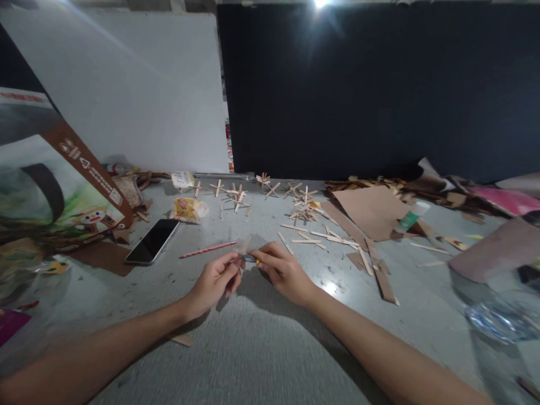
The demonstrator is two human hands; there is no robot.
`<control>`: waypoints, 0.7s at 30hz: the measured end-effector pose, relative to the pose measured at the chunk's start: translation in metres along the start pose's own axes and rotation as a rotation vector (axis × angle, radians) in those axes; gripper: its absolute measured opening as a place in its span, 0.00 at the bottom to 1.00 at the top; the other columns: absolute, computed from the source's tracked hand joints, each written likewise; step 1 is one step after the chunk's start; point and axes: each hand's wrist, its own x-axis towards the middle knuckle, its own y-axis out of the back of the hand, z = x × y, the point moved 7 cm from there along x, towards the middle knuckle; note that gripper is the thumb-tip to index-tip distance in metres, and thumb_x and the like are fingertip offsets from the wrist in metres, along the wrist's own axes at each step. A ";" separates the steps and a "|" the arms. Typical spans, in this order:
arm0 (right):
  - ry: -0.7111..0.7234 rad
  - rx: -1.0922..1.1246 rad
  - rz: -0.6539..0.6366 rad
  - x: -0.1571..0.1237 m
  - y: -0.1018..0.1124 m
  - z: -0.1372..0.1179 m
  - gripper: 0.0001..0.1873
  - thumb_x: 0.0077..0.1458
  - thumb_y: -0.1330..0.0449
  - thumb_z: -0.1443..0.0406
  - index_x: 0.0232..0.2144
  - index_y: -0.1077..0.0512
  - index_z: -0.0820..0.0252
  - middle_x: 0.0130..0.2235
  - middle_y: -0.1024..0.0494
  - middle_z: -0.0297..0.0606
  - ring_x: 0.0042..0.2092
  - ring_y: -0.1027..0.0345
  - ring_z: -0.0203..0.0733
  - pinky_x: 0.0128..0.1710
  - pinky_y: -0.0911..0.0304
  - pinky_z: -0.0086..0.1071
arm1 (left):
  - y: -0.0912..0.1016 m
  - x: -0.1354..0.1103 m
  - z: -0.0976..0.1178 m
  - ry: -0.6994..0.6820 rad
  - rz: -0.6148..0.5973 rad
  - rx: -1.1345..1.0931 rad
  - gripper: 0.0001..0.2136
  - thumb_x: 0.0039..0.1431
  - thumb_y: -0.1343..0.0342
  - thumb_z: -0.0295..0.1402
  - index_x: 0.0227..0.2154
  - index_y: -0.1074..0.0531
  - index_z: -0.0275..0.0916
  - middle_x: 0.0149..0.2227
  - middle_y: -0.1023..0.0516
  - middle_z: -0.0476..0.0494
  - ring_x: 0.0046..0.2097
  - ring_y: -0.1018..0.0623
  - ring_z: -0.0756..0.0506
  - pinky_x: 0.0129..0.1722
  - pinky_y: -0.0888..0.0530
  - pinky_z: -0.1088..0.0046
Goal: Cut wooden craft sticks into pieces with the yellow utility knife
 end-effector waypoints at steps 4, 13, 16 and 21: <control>-0.027 0.015 0.004 0.000 0.000 0.002 0.19 0.72 0.49 0.65 0.59 0.26 0.53 0.42 0.23 0.45 0.43 0.27 0.44 0.42 0.28 0.37 | 0.003 0.000 0.002 -0.027 0.045 -0.020 0.23 0.63 0.49 0.58 0.31 0.35 0.41 0.17 0.36 0.57 0.18 0.39 0.53 0.19 0.42 0.78; -0.006 0.026 -0.005 0.000 0.000 0.002 0.19 0.72 0.49 0.65 0.59 0.26 0.53 0.42 0.24 0.44 0.43 0.28 0.44 0.42 0.29 0.36 | 0.001 0.003 -0.004 -0.007 -0.023 -0.016 0.23 0.63 0.47 0.58 0.33 0.34 0.41 0.17 0.34 0.57 0.17 0.39 0.54 0.18 0.43 0.78; -0.015 0.051 -0.003 -0.001 0.000 0.003 0.19 0.72 0.48 0.66 0.59 0.26 0.54 0.42 0.24 0.44 0.43 0.28 0.44 0.42 0.30 0.36 | 0.003 0.002 -0.001 -0.052 0.014 -0.041 0.22 0.65 0.48 0.58 0.33 0.35 0.41 0.18 0.34 0.57 0.17 0.39 0.54 0.18 0.43 0.78; -0.011 0.065 -0.001 0.000 0.001 0.002 0.19 0.72 0.49 0.65 0.58 0.25 0.53 0.42 0.23 0.44 0.43 0.28 0.43 0.43 0.30 0.36 | -0.002 0.002 -0.007 0.006 -0.048 -0.029 0.24 0.63 0.48 0.59 0.33 0.34 0.40 0.16 0.41 0.60 0.16 0.45 0.55 0.17 0.48 0.78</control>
